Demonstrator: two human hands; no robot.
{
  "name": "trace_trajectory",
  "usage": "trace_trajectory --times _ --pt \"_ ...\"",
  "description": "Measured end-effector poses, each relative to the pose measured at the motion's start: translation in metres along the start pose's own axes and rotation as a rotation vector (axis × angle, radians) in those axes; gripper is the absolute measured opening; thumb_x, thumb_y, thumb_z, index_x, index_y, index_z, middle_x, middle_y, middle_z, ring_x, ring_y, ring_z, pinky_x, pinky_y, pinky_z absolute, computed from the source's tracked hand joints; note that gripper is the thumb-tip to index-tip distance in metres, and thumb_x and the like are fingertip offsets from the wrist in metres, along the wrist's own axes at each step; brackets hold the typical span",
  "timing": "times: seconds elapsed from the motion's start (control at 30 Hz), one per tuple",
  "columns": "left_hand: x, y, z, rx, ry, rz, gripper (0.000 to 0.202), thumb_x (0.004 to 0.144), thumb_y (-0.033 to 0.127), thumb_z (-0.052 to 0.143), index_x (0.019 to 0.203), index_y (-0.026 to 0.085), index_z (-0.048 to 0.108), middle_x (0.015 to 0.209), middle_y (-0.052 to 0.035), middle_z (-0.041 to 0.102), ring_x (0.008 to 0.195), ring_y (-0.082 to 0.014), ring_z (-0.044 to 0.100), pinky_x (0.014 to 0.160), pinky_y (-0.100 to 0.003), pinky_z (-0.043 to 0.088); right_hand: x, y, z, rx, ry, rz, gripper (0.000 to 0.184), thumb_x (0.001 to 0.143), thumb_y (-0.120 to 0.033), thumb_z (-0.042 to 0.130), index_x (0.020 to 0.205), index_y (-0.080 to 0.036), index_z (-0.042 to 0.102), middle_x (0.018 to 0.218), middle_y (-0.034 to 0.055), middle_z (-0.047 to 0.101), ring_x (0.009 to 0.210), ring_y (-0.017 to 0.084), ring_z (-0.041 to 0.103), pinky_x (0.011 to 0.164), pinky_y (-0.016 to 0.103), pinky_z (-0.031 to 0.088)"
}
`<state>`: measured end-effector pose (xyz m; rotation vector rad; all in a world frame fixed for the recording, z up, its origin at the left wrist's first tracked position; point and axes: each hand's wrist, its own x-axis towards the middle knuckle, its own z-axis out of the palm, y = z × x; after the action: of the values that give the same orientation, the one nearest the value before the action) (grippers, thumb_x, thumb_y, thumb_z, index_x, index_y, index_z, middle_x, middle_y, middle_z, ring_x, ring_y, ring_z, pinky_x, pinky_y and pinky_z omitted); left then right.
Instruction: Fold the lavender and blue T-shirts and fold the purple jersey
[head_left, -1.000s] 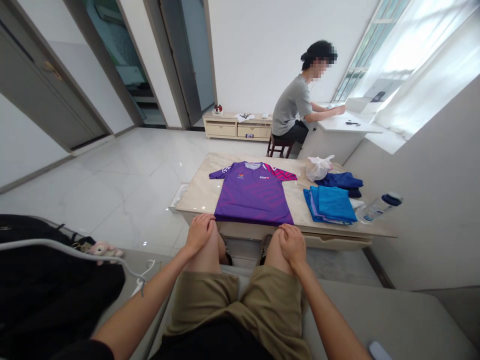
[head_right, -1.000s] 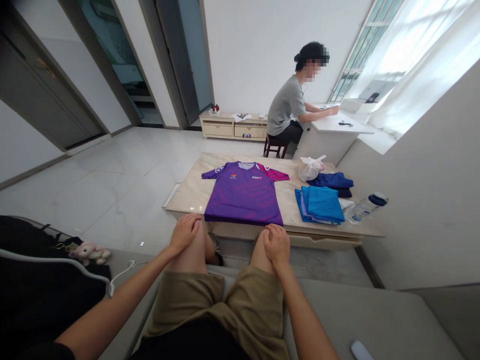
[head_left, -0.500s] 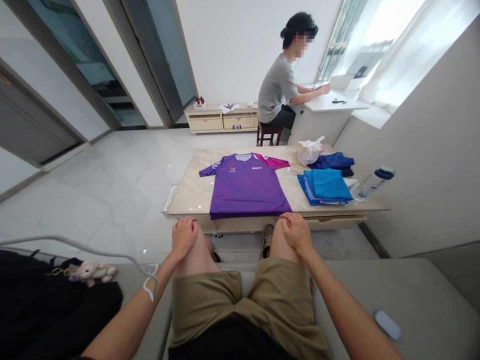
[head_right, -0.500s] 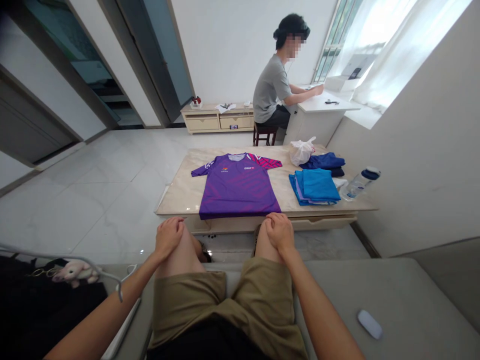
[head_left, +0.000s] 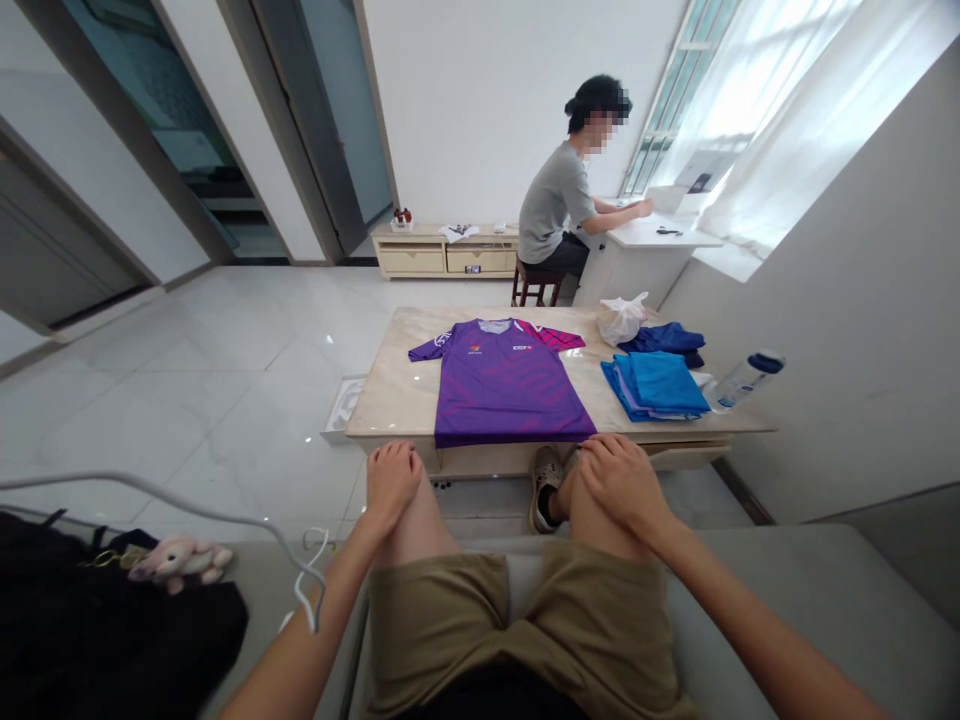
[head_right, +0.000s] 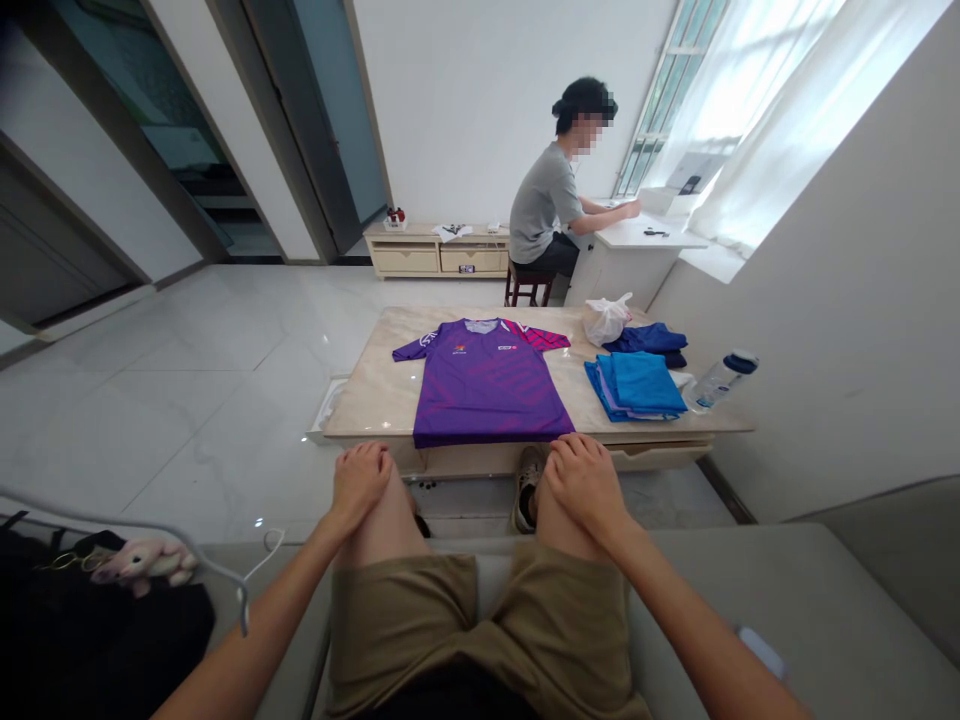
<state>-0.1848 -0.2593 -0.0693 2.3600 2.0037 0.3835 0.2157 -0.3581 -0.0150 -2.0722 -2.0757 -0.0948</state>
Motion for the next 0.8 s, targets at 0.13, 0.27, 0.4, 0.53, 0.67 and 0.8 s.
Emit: trace_trajectory --times 0.13,0.27,0.4,0.53,0.67,0.8 --pt "0.026 -0.005 -0.018 0.159 -0.207 -0.027 0.041 0.106 0.028 0.042 0.105 0.012 0.080 0.108 -0.0231 0.082 0.105 -0.0373 0.078 0.096 -0.049 0.055 0.035 0.004 -0.008 -0.092 -0.304 0.034 0.032 0.107 -0.030 0.052 0.115 -0.017 0.081 0.122 0.0169 0.079 0.120 0.032 0.070 0.105 0.040 0.048" --pt "0.069 0.010 -0.019 0.152 -0.297 -0.011 0.041 0.111 0.035 0.043 0.117 0.014 0.077 0.111 -0.0200 0.082 0.105 -0.0338 0.080 0.088 -0.040 0.057 0.109 0.001 0.019 -0.053 -0.443 0.017 0.036 0.110 -0.035 0.053 0.123 -0.015 0.080 0.122 0.0178 0.080 0.114 0.031 0.076 0.097 0.035 0.052" --pt "0.125 0.044 0.010 0.122 -0.346 0.074 0.036 0.112 0.035 0.048 0.129 0.015 0.072 0.120 -0.0182 0.081 0.116 -0.0335 0.077 0.094 -0.040 0.058 0.190 -0.011 0.067 -0.049 -0.475 -0.028 0.040 0.111 -0.034 0.052 0.136 -0.013 0.074 0.134 0.0207 0.077 0.124 0.031 0.074 0.103 0.036 0.053" --pt "0.187 0.055 0.062 0.090 -0.370 0.218 0.038 0.109 0.032 0.054 0.140 0.015 0.068 0.135 -0.0196 0.076 0.128 -0.0333 0.073 0.104 -0.040 0.058 0.252 -0.011 0.113 -0.109 -0.482 -0.036 0.040 0.111 -0.031 0.050 0.139 -0.011 0.070 0.138 0.0228 0.072 0.127 0.032 0.072 0.103 0.039 0.055" --pt "0.222 0.028 0.117 0.032 -0.317 0.294 0.053 0.107 0.032 0.056 0.157 0.014 0.058 0.161 -0.0217 0.062 0.147 -0.0340 0.062 0.122 -0.044 0.051 0.280 0.008 0.145 -0.129 -0.437 0.014 0.039 0.110 -0.028 0.050 0.140 -0.011 0.069 0.140 0.0248 0.069 0.128 0.034 0.070 0.103 0.040 0.056" --pt "0.225 0.004 0.151 -0.021 -0.308 0.283 0.059 0.107 0.031 0.052 0.162 0.009 0.054 0.168 -0.0244 0.054 0.157 -0.0347 0.054 0.129 -0.048 0.047 0.278 0.025 0.163 -0.118 -0.494 0.015 0.049 0.110 -0.027 0.048 0.152 -0.007 0.063 0.155 0.0276 0.062 0.136 0.036 0.068 0.111 0.043 0.055"
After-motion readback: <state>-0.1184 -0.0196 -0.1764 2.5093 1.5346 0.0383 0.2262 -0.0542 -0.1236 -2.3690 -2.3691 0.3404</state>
